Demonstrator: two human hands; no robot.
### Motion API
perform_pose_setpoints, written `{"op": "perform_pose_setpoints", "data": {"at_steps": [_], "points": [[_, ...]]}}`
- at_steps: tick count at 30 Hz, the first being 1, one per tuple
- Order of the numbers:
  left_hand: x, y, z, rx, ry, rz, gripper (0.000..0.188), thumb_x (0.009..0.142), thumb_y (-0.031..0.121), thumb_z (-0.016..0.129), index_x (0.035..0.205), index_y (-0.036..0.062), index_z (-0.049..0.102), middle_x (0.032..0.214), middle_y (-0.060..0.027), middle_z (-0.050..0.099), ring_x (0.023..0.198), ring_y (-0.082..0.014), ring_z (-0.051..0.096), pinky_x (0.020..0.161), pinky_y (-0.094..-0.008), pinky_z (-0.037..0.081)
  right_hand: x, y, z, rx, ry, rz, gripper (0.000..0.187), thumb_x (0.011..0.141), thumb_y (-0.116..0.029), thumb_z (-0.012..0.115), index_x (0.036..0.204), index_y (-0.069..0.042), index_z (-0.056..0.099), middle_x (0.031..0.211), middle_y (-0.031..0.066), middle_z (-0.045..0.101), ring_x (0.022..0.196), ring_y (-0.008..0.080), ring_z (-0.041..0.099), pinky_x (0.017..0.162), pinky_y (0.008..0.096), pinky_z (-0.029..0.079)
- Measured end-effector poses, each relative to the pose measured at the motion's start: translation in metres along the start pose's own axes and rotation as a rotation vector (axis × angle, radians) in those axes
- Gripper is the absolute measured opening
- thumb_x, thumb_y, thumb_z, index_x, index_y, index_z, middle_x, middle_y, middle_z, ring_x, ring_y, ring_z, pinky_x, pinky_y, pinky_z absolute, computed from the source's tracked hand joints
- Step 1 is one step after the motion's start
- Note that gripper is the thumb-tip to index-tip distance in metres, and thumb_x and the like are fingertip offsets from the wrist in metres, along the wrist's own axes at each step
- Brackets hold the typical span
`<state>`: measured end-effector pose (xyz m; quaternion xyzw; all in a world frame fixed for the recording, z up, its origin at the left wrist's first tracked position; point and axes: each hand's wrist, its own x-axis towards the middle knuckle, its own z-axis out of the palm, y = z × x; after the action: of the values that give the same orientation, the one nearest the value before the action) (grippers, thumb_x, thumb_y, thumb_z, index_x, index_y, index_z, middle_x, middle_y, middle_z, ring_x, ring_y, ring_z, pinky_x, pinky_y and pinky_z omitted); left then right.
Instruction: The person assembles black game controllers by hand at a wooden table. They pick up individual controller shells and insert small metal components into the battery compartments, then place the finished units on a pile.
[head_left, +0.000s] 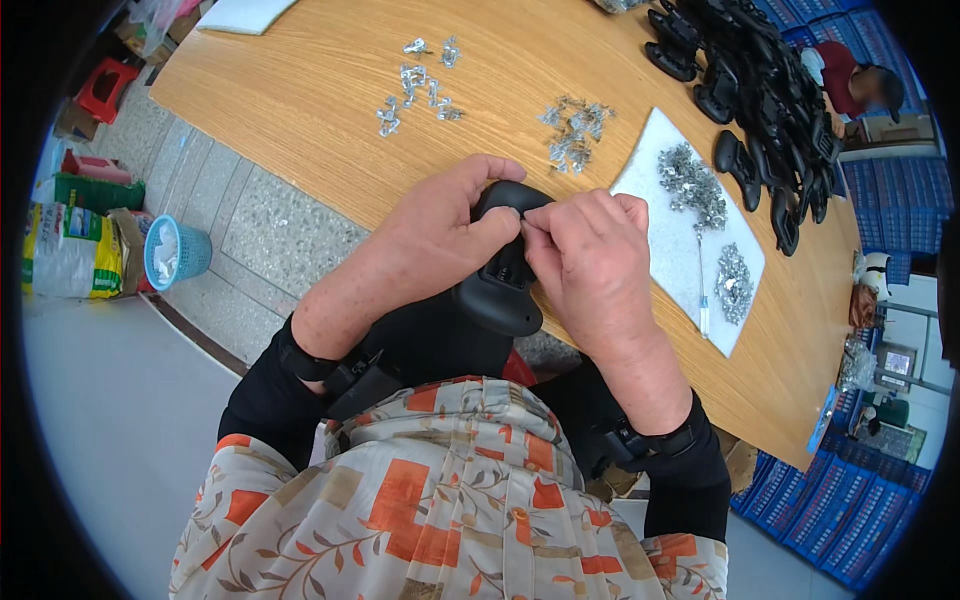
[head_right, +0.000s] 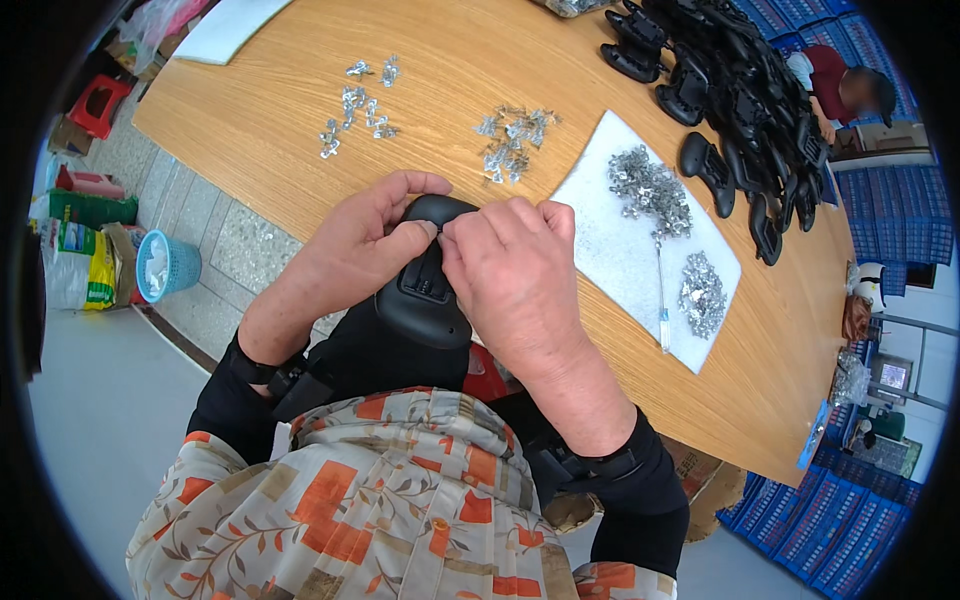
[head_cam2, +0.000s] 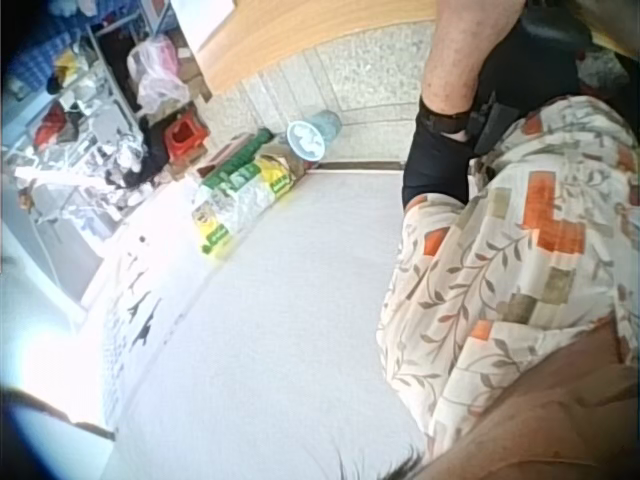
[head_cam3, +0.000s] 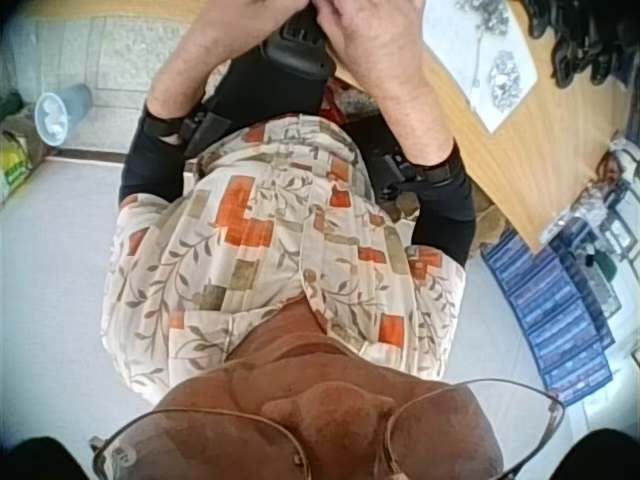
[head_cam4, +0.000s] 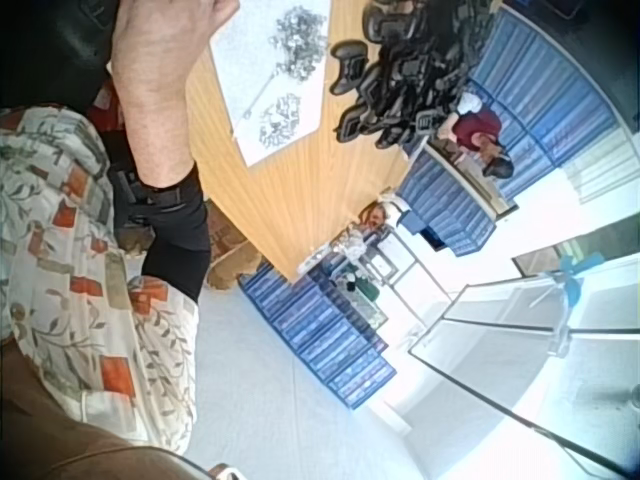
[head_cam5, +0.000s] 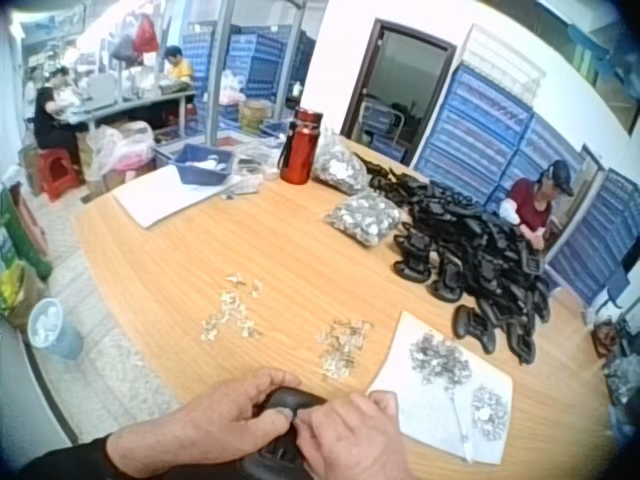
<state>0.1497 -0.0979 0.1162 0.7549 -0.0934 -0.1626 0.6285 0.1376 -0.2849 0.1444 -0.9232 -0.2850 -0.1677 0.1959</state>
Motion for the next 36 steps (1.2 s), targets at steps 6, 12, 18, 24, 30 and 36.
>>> {"op": "perform_pose_setpoints", "data": {"at_steps": [6, 12, 18, 24, 30, 36], "points": [[-0.002, 0.002, -0.001, 0.030, 0.003, -0.002, 0.041, 0.093, 0.004, 0.055, 0.133, -0.0034, 0.052, 0.098, -0.0011, 0.061, 0.083, -0.0037, 0.056, 0.072, -0.0200, 0.047, -0.005, -0.004, -0.006, 0.028, -0.025, -0.010, 0.016, 0.077, -0.007, 0.076, 0.091, -0.009, 0.068, 0.078, 0.0032, 0.058, 0.081, 0.0225, 0.059, 0.079, 0.0370, 0.040], [0.001, -0.004, 0.003, -0.102, -0.020, -0.001, 0.042, 0.094, 0.003, 0.053, 0.135, -0.0036, 0.051, 0.107, -0.0050, 0.064, 0.091, -0.0067, 0.059, 0.079, -0.0219, 0.050, -0.012, -0.001, -0.016, 0.047, 0.007, 0.052, 0.032, 0.075, -0.006, 0.074, 0.107, -0.009, 0.072, 0.083, 0.0027, 0.060, 0.083, 0.0222, 0.060, 0.078, 0.0365, 0.041], [-0.002, -0.007, -0.002, -0.110, -0.040, -0.023, 0.042, 0.096, 0.002, 0.052, 0.137, -0.0025, 0.050, 0.110, -0.0054, 0.064, 0.096, -0.0076, 0.061, 0.084, -0.0233, 0.051, -0.018, -0.003, -0.018, 0.038, -0.081, -0.001, 0.039, 0.073, -0.005, 0.073, 0.112, -0.008, 0.071, 0.084, 0.0043, 0.060, 0.084, 0.0236, 0.060, 0.078, 0.0369, 0.042], [-0.007, 0.009, -0.004, -0.342, -0.080, -0.104, 0.042, 0.097, 0.004, 0.051, 0.139, -0.0012, 0.049, 0.115, -0.0066, 0.064, 0.101, -0.0093, 0.061, 0.088, -0.0241, 0.052, -0.021, 0.003, -0.026, 0.224, 0.076, 0.261, 0.035, 0.083, -0.008, 0.072, 0.117, -0.004, 0.066, 0.090, 0.0072, 0.062, 0.079, 0.0223, 0.060, 0.073, 0.0356, 0.048], [-0.012, 0.022, 0.010, -0.525, -0.155, 0.073, 0.046, 0.098, 0.005, 0.050, 0.143, 0.0007, 0.045, 0.121, -0.0068, 0.062, 0.105, -0.0098, 0.061, 0.090, -0.0252, 0.052, -0.024, -0.002, -0.030, 1.185, -0.052, 0.830, 0.028, 0.101, -0.021, 0.062, 0.119, -0.001, 0.056, 0.080, 0.0013, 0.060, 0.068, 0.0060, 0.058, 0.060, 0.0217, 0.046], [-0.007, 0.017, 0.029, -0.371, -0.128, 0.070, 0.047, 0.096, 0.000, 0.051, 0.142, 0.0007, 0.045, 0.121, -0.0074, 0.062, 0.103, -0.0119, 0.062, 0.090, -0.0262, 0.051, -0.031, -0.001, -0.030, 1.259, 0.019, 0.847, 0.023, 0.102, -0.021, 0.060, 0.115, -0.003, 0.054, 0.077, -0.0006, 0.059, 0.059, 0.0044, 0.055, 0.052, 0.0194, 0.043]]}}
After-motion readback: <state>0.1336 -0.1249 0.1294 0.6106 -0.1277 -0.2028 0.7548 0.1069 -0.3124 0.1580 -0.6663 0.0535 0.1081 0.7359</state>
